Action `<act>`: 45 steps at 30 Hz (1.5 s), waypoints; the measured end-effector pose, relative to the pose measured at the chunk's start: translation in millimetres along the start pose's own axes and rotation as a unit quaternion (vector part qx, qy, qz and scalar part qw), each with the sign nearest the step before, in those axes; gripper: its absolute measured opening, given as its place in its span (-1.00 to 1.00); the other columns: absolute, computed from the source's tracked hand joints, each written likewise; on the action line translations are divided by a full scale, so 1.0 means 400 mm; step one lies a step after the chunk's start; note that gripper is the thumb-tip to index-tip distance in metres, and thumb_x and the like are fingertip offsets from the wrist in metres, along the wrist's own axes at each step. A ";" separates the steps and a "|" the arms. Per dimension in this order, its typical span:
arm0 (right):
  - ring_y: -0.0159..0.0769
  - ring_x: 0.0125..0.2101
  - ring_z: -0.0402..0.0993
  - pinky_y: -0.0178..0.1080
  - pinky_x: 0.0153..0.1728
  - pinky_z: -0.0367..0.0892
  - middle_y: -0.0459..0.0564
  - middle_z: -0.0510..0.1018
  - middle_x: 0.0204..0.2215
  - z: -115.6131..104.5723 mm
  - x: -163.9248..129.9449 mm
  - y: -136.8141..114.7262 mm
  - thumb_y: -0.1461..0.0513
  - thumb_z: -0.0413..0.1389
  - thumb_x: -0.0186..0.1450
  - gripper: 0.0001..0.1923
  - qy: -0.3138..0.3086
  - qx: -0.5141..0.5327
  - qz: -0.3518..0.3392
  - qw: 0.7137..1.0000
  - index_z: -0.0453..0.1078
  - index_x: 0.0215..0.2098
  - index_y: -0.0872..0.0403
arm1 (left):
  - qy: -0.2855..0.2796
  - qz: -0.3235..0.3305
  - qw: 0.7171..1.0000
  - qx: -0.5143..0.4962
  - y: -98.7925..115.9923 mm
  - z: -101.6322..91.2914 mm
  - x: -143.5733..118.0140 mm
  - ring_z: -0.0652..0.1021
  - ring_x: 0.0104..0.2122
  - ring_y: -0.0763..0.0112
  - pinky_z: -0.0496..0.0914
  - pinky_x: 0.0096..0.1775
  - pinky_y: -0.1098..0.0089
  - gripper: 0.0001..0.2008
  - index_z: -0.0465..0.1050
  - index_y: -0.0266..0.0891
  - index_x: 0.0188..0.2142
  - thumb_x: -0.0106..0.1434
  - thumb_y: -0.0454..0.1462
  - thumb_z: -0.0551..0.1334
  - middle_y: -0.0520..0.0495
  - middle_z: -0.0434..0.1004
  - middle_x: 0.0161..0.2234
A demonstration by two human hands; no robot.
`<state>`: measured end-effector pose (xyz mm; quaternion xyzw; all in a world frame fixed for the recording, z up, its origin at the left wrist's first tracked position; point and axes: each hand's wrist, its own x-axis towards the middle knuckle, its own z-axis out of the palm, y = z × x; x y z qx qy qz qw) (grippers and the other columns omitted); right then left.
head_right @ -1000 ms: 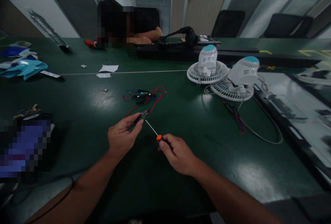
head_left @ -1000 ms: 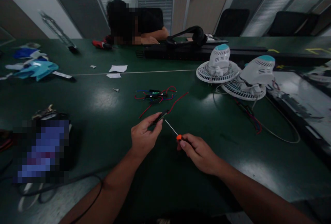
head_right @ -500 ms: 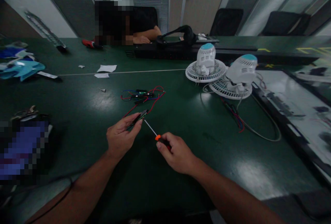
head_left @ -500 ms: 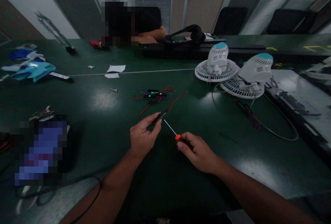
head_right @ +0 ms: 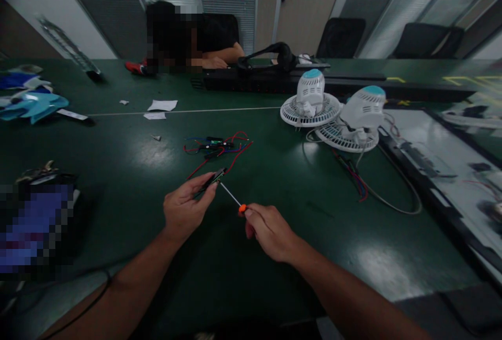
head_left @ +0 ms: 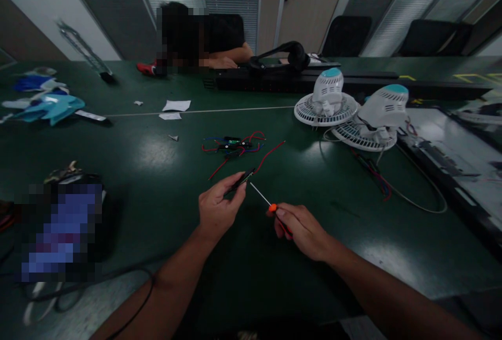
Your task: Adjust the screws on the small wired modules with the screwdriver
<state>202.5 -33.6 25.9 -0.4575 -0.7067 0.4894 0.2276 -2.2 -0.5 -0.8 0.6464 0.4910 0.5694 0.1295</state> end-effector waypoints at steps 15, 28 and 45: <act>-0.39 -0.51 0.36 -0.31 -0.47 0.23 -0.10 0.46 -0.50 0.014 0.002 -0.001 0.17 0.00 0.35 -0.86 0.018 -0.036 -0.013 0.999 0.27 -0.29 0.08 | -0.006 -0.016 1.000 0.008 -0.001 -0.002 0.003 0.64 -0.35 0.40 0.57 -0.21 0.36 -0.70 0.54 -0.21 -0.13 0.09 -0.35 0.30 -0.04 0.66 -0.24; -0.41 -0.58 0.34 -0.32 -0.53 0.22 -0.16 0.41 -0.56 0.016 0.003 0.000 0.14 0.02 0.33 -0.84 0.017 -0.013 0.041 0.999 0.19 -0.25 0.05 | -0.002 -0.018 1.000 -0.004 0.001 -0.002 0.001 0.64 -0.33 0.40 0.57 -0.19 0.36 -0.69 0.53 -0.21 -0.13 0.09 -0.37 0.30 -0.03 0.65 -0.24; -0.42 -0.62 0.34 -0.35 -0.57 0.22 -0.13 0.42 -0.60 0.008 0.003 0.008 0.17 -0.21 0.44 -0.66 -0.015 0.028 0.007 0.999 0.36 -0.28 0.11 | -0.009 -0.010 1.000 0.000 0.001 0.000 0.002 0.64 -0.33 0.41 0.56 -0.20 0.37 -0.70 0.53 -0.23 -0.13 0.10 -0.36 0.30 -0.05 0.66 -0.25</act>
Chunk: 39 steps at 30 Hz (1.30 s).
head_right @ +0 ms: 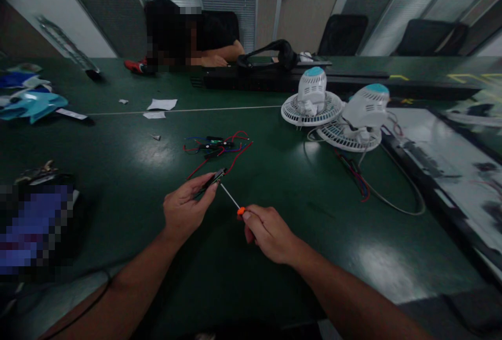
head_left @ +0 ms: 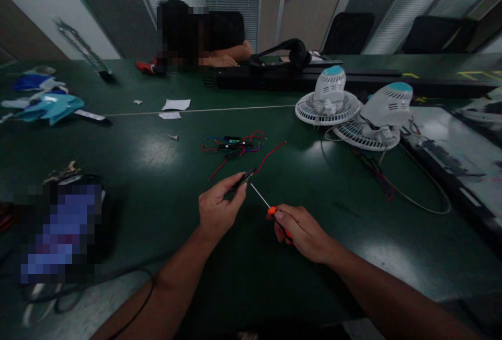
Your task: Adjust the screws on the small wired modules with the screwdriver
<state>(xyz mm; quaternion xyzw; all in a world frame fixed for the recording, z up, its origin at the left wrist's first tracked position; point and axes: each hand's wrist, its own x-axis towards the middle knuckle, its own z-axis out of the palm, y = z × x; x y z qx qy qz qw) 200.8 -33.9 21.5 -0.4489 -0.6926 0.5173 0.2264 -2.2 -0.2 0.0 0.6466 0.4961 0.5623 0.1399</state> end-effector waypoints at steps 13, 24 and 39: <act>-0.44 -0.58 0.32 -0.36 -0.54 0.23 -0.14 0.41 -0.57 0.002 0.000 -0.003 0.19 -0.12 0.41 -0.78 0.019 -0.002 -0.003 1.000 0.29 -0.32 0.08 | -0.002 -0.019 1.000 -0.006 -0.007 0.001 -0.003 0.64 -0.33 0.40 0.56 -0.19 0.35 -0.69 0.53 -0.20 -0.12 0.09 -0.36 0.30 -0.03 0.65 -0.24; -0.46 -0.65 0.33 -0.38 -0.62 0.22 -0.12 0.49 -0.53 0.008 0.001 -0.005 0.14 -0.06 0.39 -0.84 0.019 0.027 0.030 0.999 0.18 -0.19 0.08 | 0.007 -0.014 1.000 0.005 -0.006 0.001 0.000 0.64 -0.33 0.40 0.56 -0.20 0.37 -0.70 0.53 -0.21 -0.14 0.09 -0.36 0.30 -0.03 0.65 -0.25; -0.43 -0.60 0.37 -0.37 -0.55 0.26 -0.08 0.51 -0.54 -0.007 0.003 -0.008 0.17 -0.15 0.42 -0.74 -0.028 -0.003 -0.004 1.000 0.31 -0.24 0.11 | 0.006 -0.029 0.999 -0.015 -0.003 0.003 -0.003 0.63 -0.34 0.42 0.55 -0.22 0.39 -0.72 0.53 -0.24 -0.14 0.11 -0.34 0.31 -0.05 0.65 -0.26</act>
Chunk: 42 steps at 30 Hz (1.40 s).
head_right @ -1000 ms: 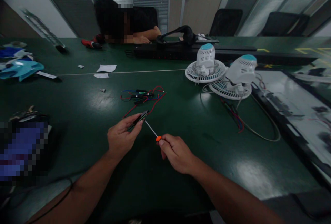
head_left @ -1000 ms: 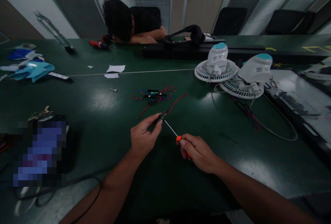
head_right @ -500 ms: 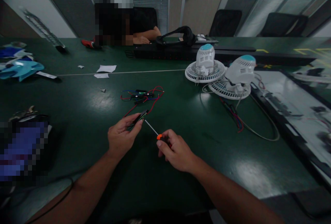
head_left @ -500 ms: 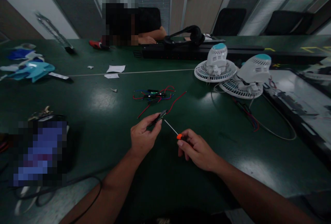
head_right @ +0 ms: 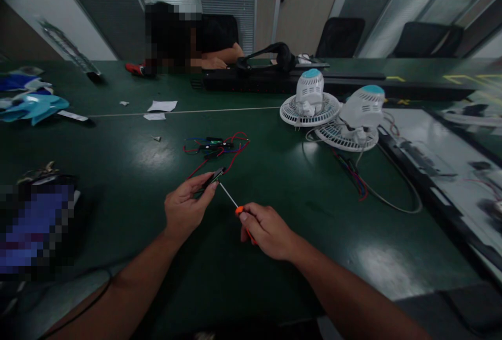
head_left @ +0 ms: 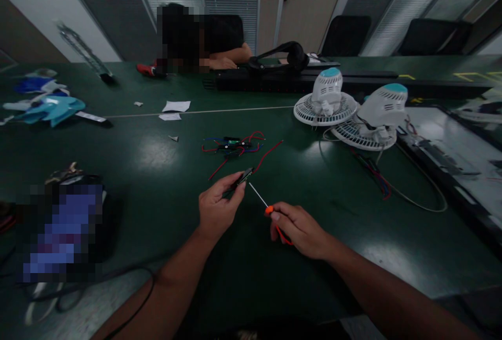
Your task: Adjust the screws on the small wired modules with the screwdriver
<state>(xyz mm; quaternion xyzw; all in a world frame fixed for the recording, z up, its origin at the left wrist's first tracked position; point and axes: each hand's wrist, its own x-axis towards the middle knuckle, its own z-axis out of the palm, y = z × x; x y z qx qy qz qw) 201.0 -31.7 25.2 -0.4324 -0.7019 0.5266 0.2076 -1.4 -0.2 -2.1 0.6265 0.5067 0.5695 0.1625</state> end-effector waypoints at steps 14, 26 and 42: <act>-0.42 -0.56 0.34 -0.33 -0.49 0.22 -0.12 0.46 -0.56 0.004 0.001 0.002 0.19 -0.04 0.37 -0.86 0.023 -0.032 -0.007 0.999 0.25 -0.31 0.08 | -0.012 -0.008 1.000 -0.002 -0.004 0.001 -0.002 0.63 -0.33 0.41 0.55 -0.21 0.38 -0.70 0.52 -0.23 -0.12 0.10 -0.35 0.31 -0.05 0.65 -0.25; -0.43 -0.61 0.31 -0.35 -0.56 0.19 -0.18 0.38 -0.60 0.008 0.002 -0.005 0.12 -0.03 0.38 -0.82 0.037 -0.014 0.017 0.999 0.23 -0.24 0.08 | -0.015 -0.008 1.000 -0.002 -0.003 0.000 -0.002 0.63 -0.33 0.41 0.54 -0.21 0.39 -0.72 0.52 -0.24 -0.13 0.12 -0.33 0.31 -0.05 0.65 -0.26; -0.42 -0.59 0.31 -0.33 -0.47 0.21 -0.18 0.38 -0.62 0.008 0.003 -0.010 0.15 -0.19 0.44 -0.72 0.044 -0.037 0.015 0.998 0.28 -0.26 0.09 | -0.062 -0.195 0.969 -0.139 0.007 0.004 0.022 0.63 -0.29 0.36 0.53 -0.15 0.29 -0.77 0.56 -0.20 -0.23 0.07 -0.26 0.35 -0.07 0.66 -0.28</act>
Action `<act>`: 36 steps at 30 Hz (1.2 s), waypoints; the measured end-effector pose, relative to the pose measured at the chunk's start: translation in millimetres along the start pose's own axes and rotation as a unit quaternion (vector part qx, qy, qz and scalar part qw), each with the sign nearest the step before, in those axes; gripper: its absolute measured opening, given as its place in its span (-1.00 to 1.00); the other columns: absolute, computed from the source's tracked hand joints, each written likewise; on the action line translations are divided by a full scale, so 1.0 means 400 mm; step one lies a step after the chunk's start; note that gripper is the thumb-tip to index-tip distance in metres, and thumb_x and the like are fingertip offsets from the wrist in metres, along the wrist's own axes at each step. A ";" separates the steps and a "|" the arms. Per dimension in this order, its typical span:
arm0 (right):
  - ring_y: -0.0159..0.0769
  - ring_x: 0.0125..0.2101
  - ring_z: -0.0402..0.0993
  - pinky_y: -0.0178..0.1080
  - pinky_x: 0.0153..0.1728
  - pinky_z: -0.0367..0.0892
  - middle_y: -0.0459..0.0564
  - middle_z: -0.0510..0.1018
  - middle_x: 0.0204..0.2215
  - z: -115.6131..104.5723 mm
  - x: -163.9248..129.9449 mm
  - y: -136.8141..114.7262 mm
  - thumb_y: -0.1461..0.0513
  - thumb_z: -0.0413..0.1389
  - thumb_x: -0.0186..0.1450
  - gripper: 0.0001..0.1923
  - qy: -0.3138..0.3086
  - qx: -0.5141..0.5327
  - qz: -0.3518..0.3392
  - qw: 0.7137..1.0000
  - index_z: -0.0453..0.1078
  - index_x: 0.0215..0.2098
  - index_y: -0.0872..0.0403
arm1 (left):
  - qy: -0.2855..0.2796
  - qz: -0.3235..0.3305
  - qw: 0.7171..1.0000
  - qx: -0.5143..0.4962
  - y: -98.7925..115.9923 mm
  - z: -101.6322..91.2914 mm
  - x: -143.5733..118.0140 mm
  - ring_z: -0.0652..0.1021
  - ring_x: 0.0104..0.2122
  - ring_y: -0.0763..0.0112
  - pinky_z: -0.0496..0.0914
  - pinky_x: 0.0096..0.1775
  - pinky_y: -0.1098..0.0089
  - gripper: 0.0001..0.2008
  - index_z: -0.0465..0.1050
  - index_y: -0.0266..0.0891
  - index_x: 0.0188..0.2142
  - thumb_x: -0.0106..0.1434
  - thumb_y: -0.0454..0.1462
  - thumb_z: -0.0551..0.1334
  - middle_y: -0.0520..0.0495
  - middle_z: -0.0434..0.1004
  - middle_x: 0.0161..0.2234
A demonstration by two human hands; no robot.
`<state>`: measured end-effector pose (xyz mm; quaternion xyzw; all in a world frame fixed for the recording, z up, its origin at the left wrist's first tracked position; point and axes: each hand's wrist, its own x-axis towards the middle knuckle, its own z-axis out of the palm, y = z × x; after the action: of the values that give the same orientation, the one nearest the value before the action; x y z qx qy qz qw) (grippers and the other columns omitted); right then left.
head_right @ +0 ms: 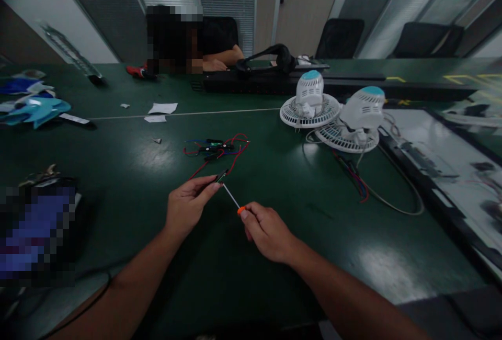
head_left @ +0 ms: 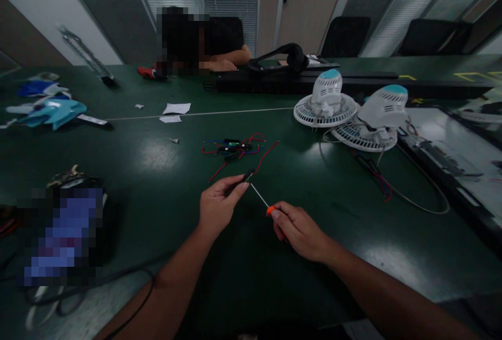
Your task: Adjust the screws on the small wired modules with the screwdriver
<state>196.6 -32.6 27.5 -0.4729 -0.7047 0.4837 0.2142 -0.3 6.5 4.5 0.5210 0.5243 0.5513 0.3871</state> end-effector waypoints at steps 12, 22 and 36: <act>-0.41 -0.63 0.30 -0.34 -0.53 0.20 -0.17 0.37 -0.65 -0.003 0.018 -0.008 0.13 -0.16 0.42 -0.70 -0.003 0.015 0.026 1.000 0.27 -0.37 0.07 | -0.020 -0.023 0.995 0.096 0.005 -0.007 0.103 0.61 -0.37 0.34 0.50 -0.27 0.30 -0.81 0.45 -0.26 -0.28 0.08 -0.26 0.29 -0.11 0.61 -0.36; -0.41 -0.63 0.30 -0.35 -0.52 0.20 -0.18 0.36 -0.66 -0.008 0.007 -0.003 0.12 -0.17 0.42 -0.68 0.002 0.035 0.023 0.999 0.26 -0.40 0.07 | -0.070 0.194 0.901 0.383 -0.070 -0.021 0.251 0.54 -0.16 0.15 0.39 -0.06 0.11 -0.86 0.53 -0.18 -0.31 0.12 -0.34 0.24 -0.13 0.61 -0.26; -0.44 -0.65 0.27 -0.37 -0.55 0.19 -0.19 0.35 -0.66 -0.005 0.008 0.005 0.14 -0.15 0.42 -0.71 0.000 0.045 0.024 0.999 0.28 -0.36 0.08 | -0.051 0.199 0.897 0.391 -0.080 -0.039 0.254 0.55 -0.16 0.18 0.39 -0.03 0.12 -0.89 0.57 -0.14 -0.35 0.12 -0.29 0.27 -0.10 0.63 -0.29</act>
<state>197.4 -28.9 26.1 -0.4792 -0.6706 0.5202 0.2236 -35.5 107.6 -8.1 0.7515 0.5624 0.3396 0.0605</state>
